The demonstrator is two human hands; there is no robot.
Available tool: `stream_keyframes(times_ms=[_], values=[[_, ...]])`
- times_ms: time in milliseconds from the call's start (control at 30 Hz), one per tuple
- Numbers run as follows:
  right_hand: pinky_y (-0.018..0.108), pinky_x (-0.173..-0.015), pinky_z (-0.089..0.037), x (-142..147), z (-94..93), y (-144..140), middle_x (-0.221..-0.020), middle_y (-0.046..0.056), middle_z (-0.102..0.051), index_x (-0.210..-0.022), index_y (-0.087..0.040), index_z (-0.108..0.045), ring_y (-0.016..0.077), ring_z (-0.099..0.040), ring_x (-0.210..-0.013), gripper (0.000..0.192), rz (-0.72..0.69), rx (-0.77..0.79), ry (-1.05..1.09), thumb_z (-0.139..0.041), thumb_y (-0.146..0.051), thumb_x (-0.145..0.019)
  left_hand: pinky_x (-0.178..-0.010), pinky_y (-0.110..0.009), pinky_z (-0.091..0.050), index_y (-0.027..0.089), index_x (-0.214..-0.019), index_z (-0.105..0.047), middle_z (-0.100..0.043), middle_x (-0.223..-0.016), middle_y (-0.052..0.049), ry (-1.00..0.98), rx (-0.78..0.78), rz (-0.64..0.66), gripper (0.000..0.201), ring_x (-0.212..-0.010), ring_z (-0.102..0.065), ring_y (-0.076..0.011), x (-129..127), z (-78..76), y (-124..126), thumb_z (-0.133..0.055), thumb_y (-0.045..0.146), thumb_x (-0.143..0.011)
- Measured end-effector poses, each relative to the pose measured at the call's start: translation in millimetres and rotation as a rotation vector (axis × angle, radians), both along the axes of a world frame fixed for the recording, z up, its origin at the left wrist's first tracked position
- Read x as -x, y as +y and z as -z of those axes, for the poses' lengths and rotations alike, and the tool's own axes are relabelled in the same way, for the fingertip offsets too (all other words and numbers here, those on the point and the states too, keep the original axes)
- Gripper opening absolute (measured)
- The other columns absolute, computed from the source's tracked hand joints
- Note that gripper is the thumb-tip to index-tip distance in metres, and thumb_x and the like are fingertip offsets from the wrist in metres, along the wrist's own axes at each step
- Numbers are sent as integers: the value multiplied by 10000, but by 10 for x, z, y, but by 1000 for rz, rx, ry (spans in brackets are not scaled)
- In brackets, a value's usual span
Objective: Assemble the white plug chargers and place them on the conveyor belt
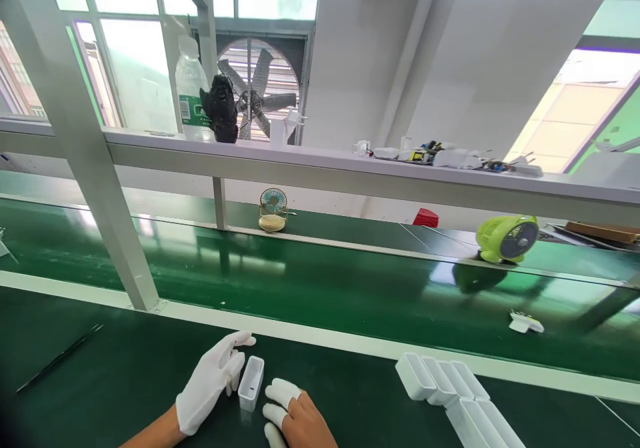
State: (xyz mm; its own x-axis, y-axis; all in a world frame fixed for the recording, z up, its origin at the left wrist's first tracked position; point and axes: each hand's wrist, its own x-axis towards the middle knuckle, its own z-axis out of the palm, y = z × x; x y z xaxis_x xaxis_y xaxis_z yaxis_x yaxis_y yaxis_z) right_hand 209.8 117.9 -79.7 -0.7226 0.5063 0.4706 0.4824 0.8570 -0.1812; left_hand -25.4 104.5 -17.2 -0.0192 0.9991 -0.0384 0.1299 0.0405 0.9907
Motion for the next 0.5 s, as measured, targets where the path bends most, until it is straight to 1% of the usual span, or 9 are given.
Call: stream_keyframes(times_ms=[100, 133, 167, 233, 267, 333, 367, 467, 500], values=[[379, -881, -591, 46, -36, -87, -1062, 87, -749, -1135, -235, -710, 232, -710, -996, 285, 37, -52, 32, -457, -215, -1006, -606, -296, -490, 160, -1268, -606, -652, -764, -15, 138, -41, -26, 563, -580, -505, -137, -31, -33, -49, -618, 485, -809], [381, -903, -582, 67, -52, -112, -1044, 90, -752, -1109, -223, -719, 231, -706, -1008, 287, 41, -79, 42, -453, -206, -1004, -645, -309, -513, 176, -1263, -615, -671, -800, -23, 195, -66, -26, 553, -612, -532, -148, -49, -47, -70, -648, 447, -781], [385, -930, -570, 87, -71, -136, -1006, 92, -756, -1064, -214, -731, 226, -704, -1004, 293, 48, -109, 52, -445, -197, -1002, -703, -325, -538, 194, -1251, -628, -698, -879, -40, 243, -97, -19, 545, -671, -578, -165, -69, -59, -89, -674, 407, -751], [404, -974, -542, 116, -115, -179, -895, 87, -755, -935, -206, -744, 213, -705, -932, 328, 71, -177, 67, -424, -182, -1003, -825, -347, -561, 222, -1205, -659, -717, -1065, -68, 299, -145, 23, 509, -837, -656, -208, -113, -69, -115, -695, 355, -715], [414, -980, -534, 123, -142, -199, -842, 81, -748, -873, -204, -737, 208, -702, -881, 346, 74, -216, 69, -418, -179, -1004, -863, -345, -561, 227, -1180, -672, -718, -1104, -72, 313, -155, 48, 478, -905, -672, -223, -132, -64, -118, -690, 354, -720], [406, -974, -528, 115, -201, -231, -814, 74, -739, -820, -194, -718, 195, -689, -828, 342, 53, -272, 31, -431, -189, -1006, -849, -327, -574, 226, -1152, -684, -734, -1073, -65, 338, -143, 68, 429, -937, -692, -233, -164, -37, -102, -664, 398, -760], [388, -973, -524, 103, -229, -241, -837, 72, -740, -834, -186, -712, 188, -686, -836, 317, 28, -280, -7, -448, -203, -1007, -806, -315, -585, 229, -1147, -684, -742, -1029, -53, 359, -142, 43, 424, -907, -701, -232, -176, -18, -84, -651, 436, -778], [304, -994, -497, 48, -270, -233, -896, 45, -748, -900, -190, -697, 147, -688, -871, 244, -61, -221, -112, -494, -263, -1014, -739, -295, -593, 260, -1138, -681, -738, -980, -7, 426, -214, -88, 442, -915, -704, -245, -202, 23, -28, -662, 534, -792], [271, -994, -490, 31, -263, -220, -904, 29, -751, -904, -202, -692, 128, -691, -874, 236, -79, -182, -130, -501, -281, -1017, -750, -302, -592, 264, -1149, -674, -729, -1005, -4, 434, -239, -97, 437, -952, -695, -255, -206, 25, -23, -658, 540, -811]])
